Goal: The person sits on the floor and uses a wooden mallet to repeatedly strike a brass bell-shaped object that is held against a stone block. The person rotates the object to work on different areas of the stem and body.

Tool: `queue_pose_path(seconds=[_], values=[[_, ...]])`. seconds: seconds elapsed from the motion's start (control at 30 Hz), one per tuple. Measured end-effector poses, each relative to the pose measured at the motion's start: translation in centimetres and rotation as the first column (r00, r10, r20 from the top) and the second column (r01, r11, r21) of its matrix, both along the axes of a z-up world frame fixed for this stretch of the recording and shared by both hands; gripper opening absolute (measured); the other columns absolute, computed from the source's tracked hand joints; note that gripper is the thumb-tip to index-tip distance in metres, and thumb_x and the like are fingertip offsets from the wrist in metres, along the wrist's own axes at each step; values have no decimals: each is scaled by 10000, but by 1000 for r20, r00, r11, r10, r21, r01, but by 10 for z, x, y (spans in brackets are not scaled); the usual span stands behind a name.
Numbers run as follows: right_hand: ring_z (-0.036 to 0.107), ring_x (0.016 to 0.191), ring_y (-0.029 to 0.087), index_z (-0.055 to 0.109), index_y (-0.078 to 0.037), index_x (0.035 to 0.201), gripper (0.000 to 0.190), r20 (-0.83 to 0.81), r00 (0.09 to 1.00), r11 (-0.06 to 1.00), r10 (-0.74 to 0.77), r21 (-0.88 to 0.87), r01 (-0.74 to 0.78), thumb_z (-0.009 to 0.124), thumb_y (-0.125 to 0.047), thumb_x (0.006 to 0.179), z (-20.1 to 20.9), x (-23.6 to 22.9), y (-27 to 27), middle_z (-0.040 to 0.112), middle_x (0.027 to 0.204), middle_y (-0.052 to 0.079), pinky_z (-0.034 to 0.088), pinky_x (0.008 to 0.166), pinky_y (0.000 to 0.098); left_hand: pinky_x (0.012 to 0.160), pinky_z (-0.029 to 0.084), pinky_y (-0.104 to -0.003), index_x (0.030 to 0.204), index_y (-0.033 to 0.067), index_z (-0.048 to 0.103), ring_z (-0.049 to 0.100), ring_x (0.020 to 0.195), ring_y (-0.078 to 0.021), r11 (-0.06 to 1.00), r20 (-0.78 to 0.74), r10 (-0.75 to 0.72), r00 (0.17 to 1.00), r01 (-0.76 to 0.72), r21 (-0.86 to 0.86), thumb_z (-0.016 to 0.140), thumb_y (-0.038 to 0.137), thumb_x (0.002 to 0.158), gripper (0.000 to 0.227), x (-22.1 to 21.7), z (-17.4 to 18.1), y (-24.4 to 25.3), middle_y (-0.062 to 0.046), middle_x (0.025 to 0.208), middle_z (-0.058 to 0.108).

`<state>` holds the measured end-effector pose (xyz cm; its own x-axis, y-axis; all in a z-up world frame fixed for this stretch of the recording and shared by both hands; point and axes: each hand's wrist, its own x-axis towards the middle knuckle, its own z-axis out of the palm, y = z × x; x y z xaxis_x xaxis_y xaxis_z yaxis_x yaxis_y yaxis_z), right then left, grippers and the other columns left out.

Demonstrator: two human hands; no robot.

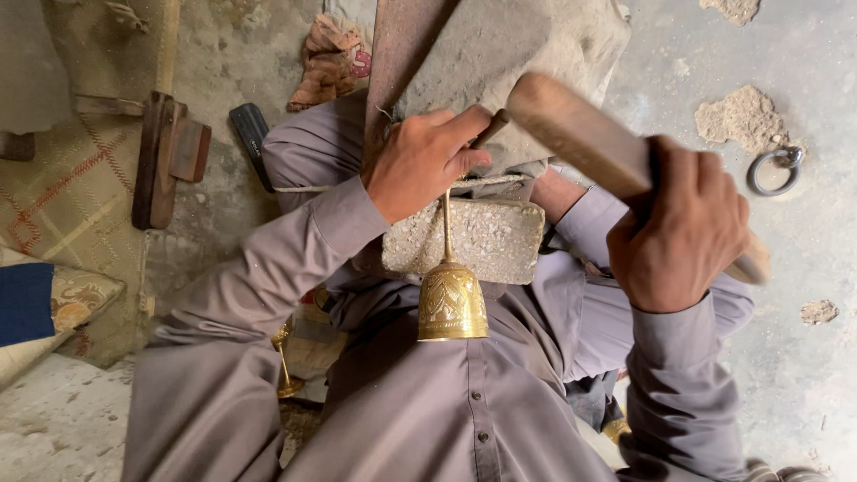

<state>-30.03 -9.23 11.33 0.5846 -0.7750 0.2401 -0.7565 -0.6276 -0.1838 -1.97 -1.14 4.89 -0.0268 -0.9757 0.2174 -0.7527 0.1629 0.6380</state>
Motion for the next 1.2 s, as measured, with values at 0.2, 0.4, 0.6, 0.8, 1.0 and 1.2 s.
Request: queue_pose_path(seconds=[0.2,0.4,0.6,0.8,1.0,1.2], values=[[650,961,346,537,30,1324,435,197,976,994,87,46,-98,563,137,903,37,17,2,611,1092,201,536,851,464,529,474,-399,1164,72,547,624,616,-241,995,-56,80,995,-83,-53,644,425,1043,385,3,1,8,-93,738,594],[634,889,350,442,74,1291,484,441,896,937,59,286,-203,617,87,840,53,20,0,617,1042,200,513,780,466,537,479,-407,1216,49,563,618,626,-267,996,-24,62,998,-63,-62,687,359,1025,385,1,9,10,-118,761,601],[669,898,357,482,11,1282,441,409,899,902,-159,430,-36,533,61,847,2,6,11,657,1062,169,534,791,449,473,534,-313,1180,52,610,672,617,-176,995,-45,-100,994,100,0,747,186,935,311,-3,3,-14,-82,754,677],[680,946,417,570,-19,1214,396,302,909,883,-286,453,127,565,74,829,-50,-18,58,682,1034,203,531,814,436,520,601,-314,1166,88,620,754,643,-187,903,91,-366,926,330,275,651,98,1011,158,-11,9,-41,-79,695,705],[654,1011,332,473,6,1330,498,550,685,751,-477,661,-8,632,54,860,-66,-28,82,650,1156,194,536,909,396,597,617,-420,1223,120,581,763,728,-319,837,154,-499,853,427,343,692,128,894,347,-6,33,-56,-124,762,751],[656,960,248,462,27,1354,521,418,816,846,-400,512,152,622,49,859,-73,-19,87,682,1123,185,524,879,381,649,623,-425,1202,115,600,772,774,-306,820,140,-505,852,423,385,653,84,925,284,-4,46,-57,-85,750,758]])
